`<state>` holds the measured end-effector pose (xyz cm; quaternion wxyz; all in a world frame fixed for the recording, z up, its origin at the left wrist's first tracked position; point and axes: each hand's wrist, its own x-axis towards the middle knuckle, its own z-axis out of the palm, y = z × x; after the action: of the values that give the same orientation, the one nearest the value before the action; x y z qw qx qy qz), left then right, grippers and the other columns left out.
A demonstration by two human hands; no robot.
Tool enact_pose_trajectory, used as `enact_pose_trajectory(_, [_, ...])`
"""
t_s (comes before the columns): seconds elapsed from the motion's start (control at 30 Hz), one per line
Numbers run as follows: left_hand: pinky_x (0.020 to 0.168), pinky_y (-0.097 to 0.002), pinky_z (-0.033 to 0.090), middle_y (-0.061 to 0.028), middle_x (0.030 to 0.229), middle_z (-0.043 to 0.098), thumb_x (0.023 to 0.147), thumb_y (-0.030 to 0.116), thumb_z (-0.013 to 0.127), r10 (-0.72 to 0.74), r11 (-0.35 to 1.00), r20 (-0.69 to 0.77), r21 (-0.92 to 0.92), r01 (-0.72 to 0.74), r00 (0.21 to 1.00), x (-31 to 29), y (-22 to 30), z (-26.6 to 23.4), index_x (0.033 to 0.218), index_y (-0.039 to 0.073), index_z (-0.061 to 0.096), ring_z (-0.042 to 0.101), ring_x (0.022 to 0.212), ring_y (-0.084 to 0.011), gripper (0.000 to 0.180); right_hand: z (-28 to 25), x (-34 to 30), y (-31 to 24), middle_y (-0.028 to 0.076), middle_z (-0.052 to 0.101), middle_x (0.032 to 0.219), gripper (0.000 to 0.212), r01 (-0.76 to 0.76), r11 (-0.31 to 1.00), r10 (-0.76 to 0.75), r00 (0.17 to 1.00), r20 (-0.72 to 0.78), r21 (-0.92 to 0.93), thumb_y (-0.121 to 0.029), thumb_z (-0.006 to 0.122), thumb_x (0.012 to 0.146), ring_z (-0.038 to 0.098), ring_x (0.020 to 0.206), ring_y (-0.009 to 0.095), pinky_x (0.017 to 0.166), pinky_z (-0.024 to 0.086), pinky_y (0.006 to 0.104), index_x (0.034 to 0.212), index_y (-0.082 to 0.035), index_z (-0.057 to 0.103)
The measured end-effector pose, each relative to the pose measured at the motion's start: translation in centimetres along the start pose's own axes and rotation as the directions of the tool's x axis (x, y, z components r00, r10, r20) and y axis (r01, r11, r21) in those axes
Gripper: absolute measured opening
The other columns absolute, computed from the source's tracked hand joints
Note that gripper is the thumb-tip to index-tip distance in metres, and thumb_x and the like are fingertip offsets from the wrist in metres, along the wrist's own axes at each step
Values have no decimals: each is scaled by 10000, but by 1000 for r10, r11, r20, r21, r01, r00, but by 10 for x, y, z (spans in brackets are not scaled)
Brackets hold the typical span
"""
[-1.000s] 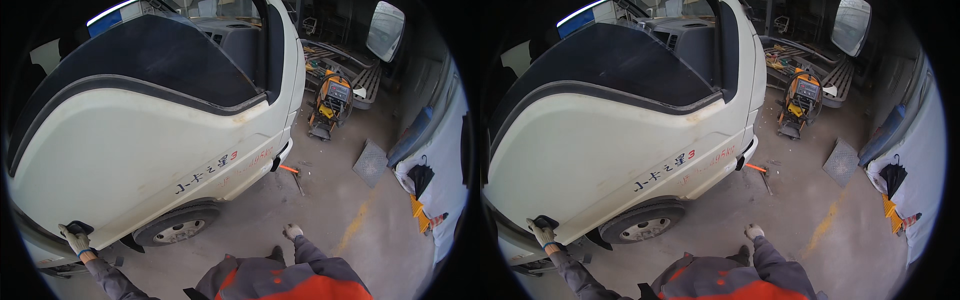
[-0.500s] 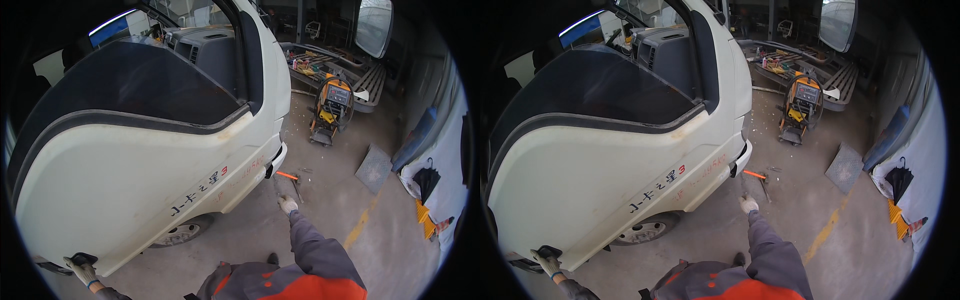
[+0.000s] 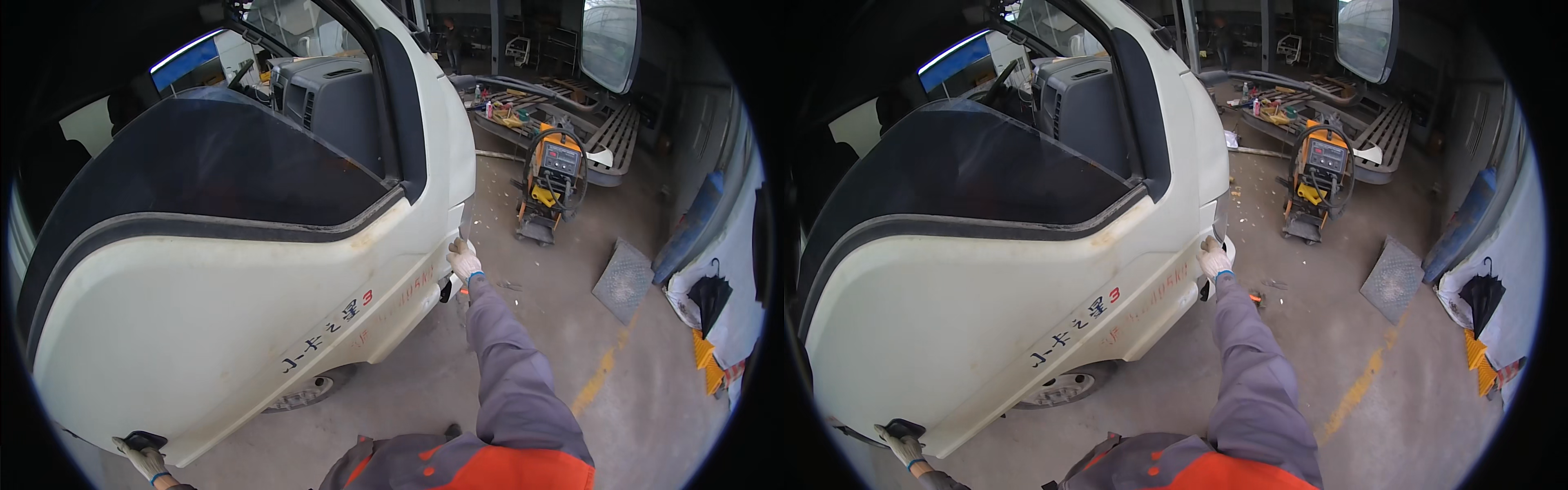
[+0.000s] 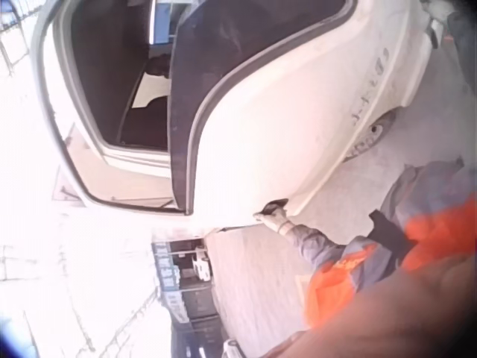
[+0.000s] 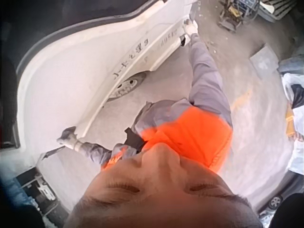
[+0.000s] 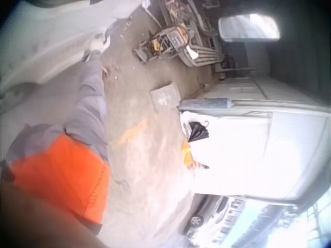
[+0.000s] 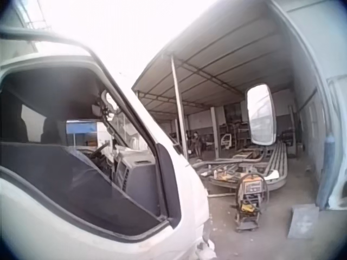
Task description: The person installs a white plastic bumper onto the front of a white truck, aligning it with the headlight and body panels. They then remove the bumper and use pliers to strip a rubber seal from a metal bracket on a wooden pallet.
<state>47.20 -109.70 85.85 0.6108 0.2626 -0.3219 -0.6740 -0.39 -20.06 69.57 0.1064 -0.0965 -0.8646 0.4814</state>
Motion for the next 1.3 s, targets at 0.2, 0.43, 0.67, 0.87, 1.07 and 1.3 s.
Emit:
enact_pose_trajectory(0.2, [1258, -361, 268, -138, 1493, 514, 1010, 563, 687, 3, 1000, 124, 11, -4, 992, -5, -11, 0, 1510, 20, 485, 424, 1426, -241, 765, -3, 54, -10, 239, 617, 1464, 671, 39, 999, -41, 996, -77, -18, -237, 543, 911, 571, 1369, 425, 1150, 447, 479, 1545, -44, 436])
enact_pose_trajectory(0.43, [827, -286, 470, -4, 927, 576, 1045, 583, 619, -31, 993, 35, 116, 27, 999, -25, -17, 23, 1011, 101, 604, 525, 871, -122, 483, -5, 49, -40, 277, 582, 1488, 811, 2, 983, -19, 996, -90, -182, -314, 569, 896, 571, 1367, 430, 1159, 444, 445, 1643, -103, 335])
enact_pose_trajectory(0.67, [799, -299, 468, -4, 890, 560, 1050, 573, 593, -10, 992, 37, 128, 5, 999, -41, -40, 57, 964, 110, 593, 517, 832, -134, 471, 2, 82, -23, 413, 627, 1290, 914, -29, 958, -21, 985, -172, -285, -303, 579, 874, 635, 1196, 530, 1074, 498, 500, 1626, 73, 222])
enact_pose_trajectory(0.87, [832, -317, 467, -21, 945, 564, 1050, 561, 577, 58, 982, 0, 182, -57, 998, -65, -23, 73, 1003, 96, 595, 523, 873, -156, 468, 17, 63, -34, 415, 441, 1518, 919, 75, 988, -80, 996, -30, -132, -288, 579, 897, 534, 1357, 508, 1151, 435, 496, 1651, 22, 155])
enact_pose_trajectory(1.07, [865, -335, 466, -38, 1001, 568, 1050, 549, 560, 96, 966, -50, 245, -81, 994, -106, -31, 98, 1043, 82, 596, 530, 915, -179, 468, 16, 80, -17, 394, 342, 1600, 910, 98, 991, -95, 995, 36, -92, -242, 568, 894, 510, 1365, 542, 1159, 431, 525, 1648, 3, 121])
enact_pose_trajectory(1.3, [903, -357, 465, -59, 1066, 573, 1050, 535, 541, 143, 943, -105, 315, -103, 984, -154, -37, 129, 1089, 66, 598, 538, 964, -204, 474, 20, 79, -34, 369, 390, 1489, 930, 71, 993, -65, 996, 67, -91, -217, 584, 889, 567, 1264, 545, 1079, 488, 550, 1638, 11, 82])
